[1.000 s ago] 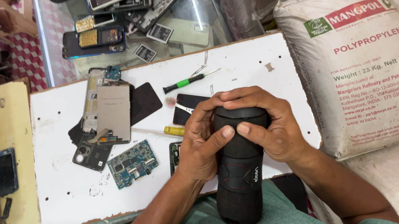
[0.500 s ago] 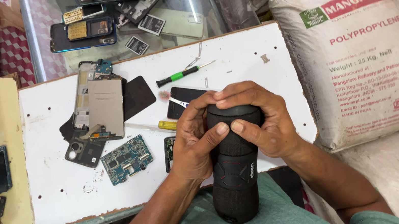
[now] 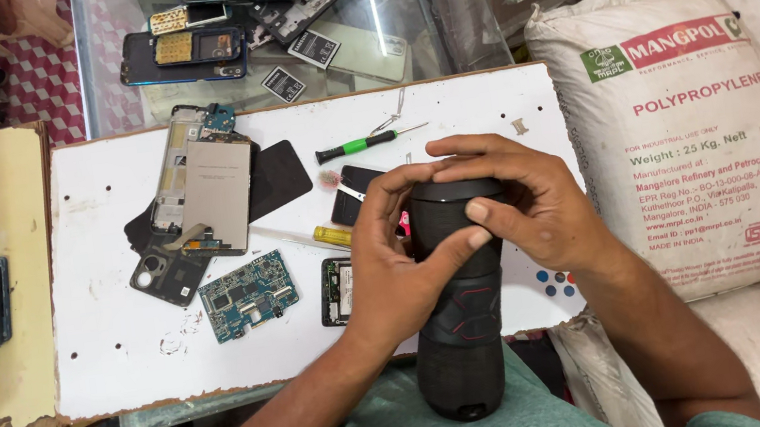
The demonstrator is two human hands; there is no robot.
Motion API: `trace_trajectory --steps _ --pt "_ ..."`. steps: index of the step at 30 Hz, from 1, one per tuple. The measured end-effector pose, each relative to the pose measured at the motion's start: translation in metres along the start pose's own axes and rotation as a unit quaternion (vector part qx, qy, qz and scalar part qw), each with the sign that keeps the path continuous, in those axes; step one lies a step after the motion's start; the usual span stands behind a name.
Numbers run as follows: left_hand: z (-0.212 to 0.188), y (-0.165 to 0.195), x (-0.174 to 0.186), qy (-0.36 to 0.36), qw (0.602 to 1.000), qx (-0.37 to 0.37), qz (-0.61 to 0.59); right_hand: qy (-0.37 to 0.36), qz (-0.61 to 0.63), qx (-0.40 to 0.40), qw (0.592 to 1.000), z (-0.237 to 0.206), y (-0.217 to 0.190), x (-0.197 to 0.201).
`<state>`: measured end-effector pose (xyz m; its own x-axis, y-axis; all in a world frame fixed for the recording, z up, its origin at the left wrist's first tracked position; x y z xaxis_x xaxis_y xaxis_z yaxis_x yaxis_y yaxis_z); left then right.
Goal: The person handles a black cylindrical speaker, removes a rubber ring from the base, and then reattaches the ring and the top cap. The person rotates and aligns the parts by hand to complete the assembly.
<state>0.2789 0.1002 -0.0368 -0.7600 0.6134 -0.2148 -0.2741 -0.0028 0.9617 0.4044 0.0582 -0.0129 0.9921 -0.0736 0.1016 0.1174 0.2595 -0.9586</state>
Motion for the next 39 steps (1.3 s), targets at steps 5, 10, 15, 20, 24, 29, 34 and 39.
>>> trace_trajectory --steps 5,10,15,20,24,29,34,39 --pt "0.005 -0.002 -0.002 -0.029 0.998 0.039 0.049 0.026 0.031 0.006 0.999 -0.008 0.011 0.005" --pt "0.003 0.001 -0.006 -0.07 0.996 0.014 0.049 0.04 0.025 0.041 0.998 -0.011 0.009 0.002" --pt "0.001 -0.006 -0.002 -0.051 0.999 -0.001 0.011 0.068 -0.001 0.051 0.996 -0.017 0.002 0.0" --pt "-0.007 -0.006 0.001 -0.048 0.998 -0.032 -0.013 0.059 -0.024 0.077 0.995 -0.02 -0.01 -0.007" --pt "-0.008 -0.009 0.003 -0.038 0.999 -0.019 -0.03 0.062 -0.046 0.087 0.993 -0.018 -0.013 -0.01" --pt "-0.01 -0.009 0.004 -0.032 0.999 -0.022 -0.014 0.066 -0.069 0.098 0.991 -0.018 -0.017 -0.013" --pt "-0.013 -0.009 0.007 -0.014 0.998 -0.065 0.014 0.035 -0.119 0.093 0.988 -0.013 -0.021 -0.014" --pt "-0.013 -0.042 0.007 0.0 0.999 0.05 -0.021 0.036 -0.109 0.077 0.99 -0.011 -0.022 -0.013"
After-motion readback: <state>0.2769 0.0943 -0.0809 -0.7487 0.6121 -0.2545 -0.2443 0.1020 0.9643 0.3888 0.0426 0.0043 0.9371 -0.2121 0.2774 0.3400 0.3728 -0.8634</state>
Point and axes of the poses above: each hand's wrist, its own z-axis towards the middle knuckle, its own x-axis out of the back of the hand, y = z × x, the point moved 10 cm from there along z, towards the middle knuckle, and after that the axes turned 4 degrees about z, right-handed, at the moved point
